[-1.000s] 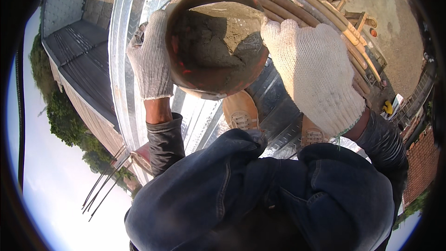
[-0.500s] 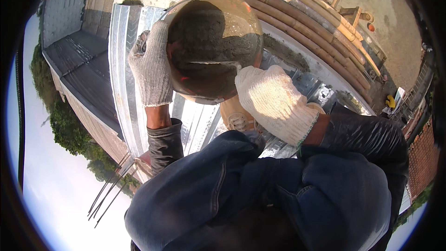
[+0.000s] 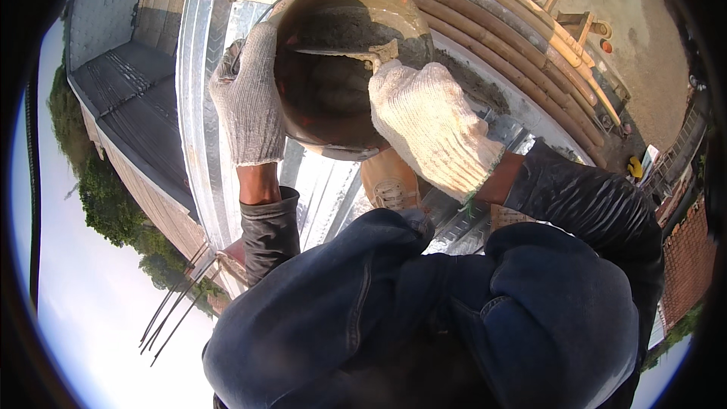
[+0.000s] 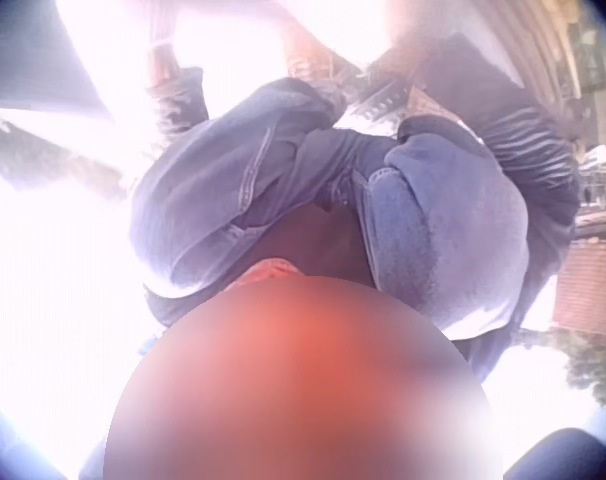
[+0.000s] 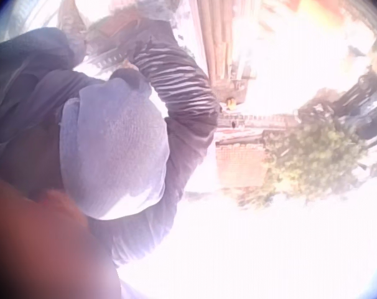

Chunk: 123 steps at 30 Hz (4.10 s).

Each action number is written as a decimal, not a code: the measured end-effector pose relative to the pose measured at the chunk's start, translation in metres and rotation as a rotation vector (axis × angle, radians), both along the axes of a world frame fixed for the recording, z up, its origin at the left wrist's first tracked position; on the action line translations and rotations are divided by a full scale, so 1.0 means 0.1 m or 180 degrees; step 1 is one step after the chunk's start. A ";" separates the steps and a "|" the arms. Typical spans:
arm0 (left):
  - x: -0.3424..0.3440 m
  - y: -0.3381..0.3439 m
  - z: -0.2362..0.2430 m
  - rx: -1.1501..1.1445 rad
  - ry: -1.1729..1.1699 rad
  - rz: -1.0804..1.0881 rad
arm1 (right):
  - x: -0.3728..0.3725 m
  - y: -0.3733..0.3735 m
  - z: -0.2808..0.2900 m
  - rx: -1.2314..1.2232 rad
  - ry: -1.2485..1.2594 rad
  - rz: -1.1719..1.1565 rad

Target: The person scoops cement from a bucket and applies it to the seams of a corrugated metal roof using a trowel. The person repeatedly scoops and spreads the cement along the roof joints.

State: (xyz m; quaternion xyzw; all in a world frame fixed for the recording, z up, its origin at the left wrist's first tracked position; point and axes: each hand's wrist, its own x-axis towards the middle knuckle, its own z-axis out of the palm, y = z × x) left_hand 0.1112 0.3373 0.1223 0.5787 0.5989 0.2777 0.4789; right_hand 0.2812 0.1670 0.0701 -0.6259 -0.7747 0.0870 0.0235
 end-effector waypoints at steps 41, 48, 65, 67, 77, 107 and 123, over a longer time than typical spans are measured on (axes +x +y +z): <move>-0.15 -0.23 0.05 0.0434 0.0279 -0.0028 | 0.92 -0.45 0.22 -0.1613 0.2386 -0.0215; -0.08 -0.23 0.03 0.0417 0.0291 0.0001 | 0.36 -0.48 0.03 -0.1156 0.1699 0.0181; -1.14 0.54 -0.37 -0.0025 -0.0125 0.0089 | 1.32 -1.03 0.56 -0.1991 0.2397 -0.1207; -1.32 0.55 -0.29 0.0076 -0.0165 0.0240 | 1.44 -1.16 0.47 -0.1741 0.2246 -0.1484; -1.35 0.66 -0.42 0.0068 -0.0231 0.0197 | 0.91 -1.45 -0.30 -0.0735 0.0336 -0.0920; -1.21 0.58 -0.23 0.0187 -0.0054 0.0139 | 1.64 -0.96 -0.47 0.0221 0.0907 -0.0381; -1.37 0.66 -0.24 0.0019 -0.0271 0.0207 | 1.45 -1.09 -0.12 -0.1186 0.0505 -0.1306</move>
